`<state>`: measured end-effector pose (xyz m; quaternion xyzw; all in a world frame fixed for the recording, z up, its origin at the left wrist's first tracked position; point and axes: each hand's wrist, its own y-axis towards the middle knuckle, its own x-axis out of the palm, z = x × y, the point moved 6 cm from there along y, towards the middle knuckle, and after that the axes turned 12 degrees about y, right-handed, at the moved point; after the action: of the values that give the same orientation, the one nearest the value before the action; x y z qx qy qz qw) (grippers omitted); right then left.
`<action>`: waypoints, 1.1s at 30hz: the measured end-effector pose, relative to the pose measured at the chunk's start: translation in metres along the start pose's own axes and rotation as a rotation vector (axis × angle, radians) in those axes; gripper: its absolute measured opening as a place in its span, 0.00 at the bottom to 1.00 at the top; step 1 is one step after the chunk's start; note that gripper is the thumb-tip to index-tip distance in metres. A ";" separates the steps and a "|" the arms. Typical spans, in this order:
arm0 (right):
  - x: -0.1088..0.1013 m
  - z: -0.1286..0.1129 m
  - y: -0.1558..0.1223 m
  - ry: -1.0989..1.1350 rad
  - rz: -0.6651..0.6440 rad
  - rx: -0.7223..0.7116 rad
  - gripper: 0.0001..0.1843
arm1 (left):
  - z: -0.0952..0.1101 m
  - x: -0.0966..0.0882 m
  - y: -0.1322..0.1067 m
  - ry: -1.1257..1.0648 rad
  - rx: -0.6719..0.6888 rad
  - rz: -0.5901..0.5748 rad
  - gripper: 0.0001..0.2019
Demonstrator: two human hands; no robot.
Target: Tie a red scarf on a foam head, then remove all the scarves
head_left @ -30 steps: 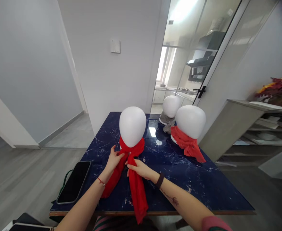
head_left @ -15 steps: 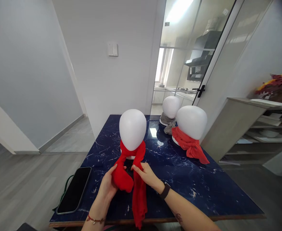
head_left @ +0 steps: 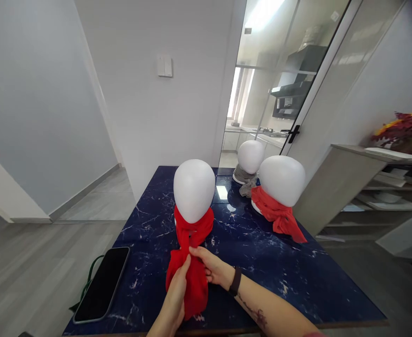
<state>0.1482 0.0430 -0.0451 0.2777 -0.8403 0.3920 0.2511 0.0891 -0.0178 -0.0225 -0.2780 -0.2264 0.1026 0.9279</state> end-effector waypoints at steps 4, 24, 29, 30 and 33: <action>0.008 -0.011 -0.001 0.129 -0.061 -0.276 0.18 | -0.005 -0.033 0.012 0.047 0.061 0.090 0.14; -0.001 -0.022 0.000 0.307 0.016 -0.443 0.36 | 0.076 -0.050 -0.037 0.216 1.001 0.763 0.17; 0.000 -0.025 0.004 0.424 -0.087 -0.357 0.30 | 0.075 -0.044 -0.051 0.413 1.171 0.816 0.16; -0.001 -0.026 0.005 0.444 -0.095 -0.338 0.28 | 0.075 -0.042 -0.050 0.444 1.196 0.772 0.18; -0.006 -0.027 0.008 0.466 -0.060 -0.334 0.23 | 0.078 -0.033 -0.042 0.557 1.207 0.586 0.19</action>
<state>0.1527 0.0705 -0.0373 0.1598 -0.8042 0.2938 0.4912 0.0259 -0.0264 0.0471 0.2173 0.1984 0.3795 0.8772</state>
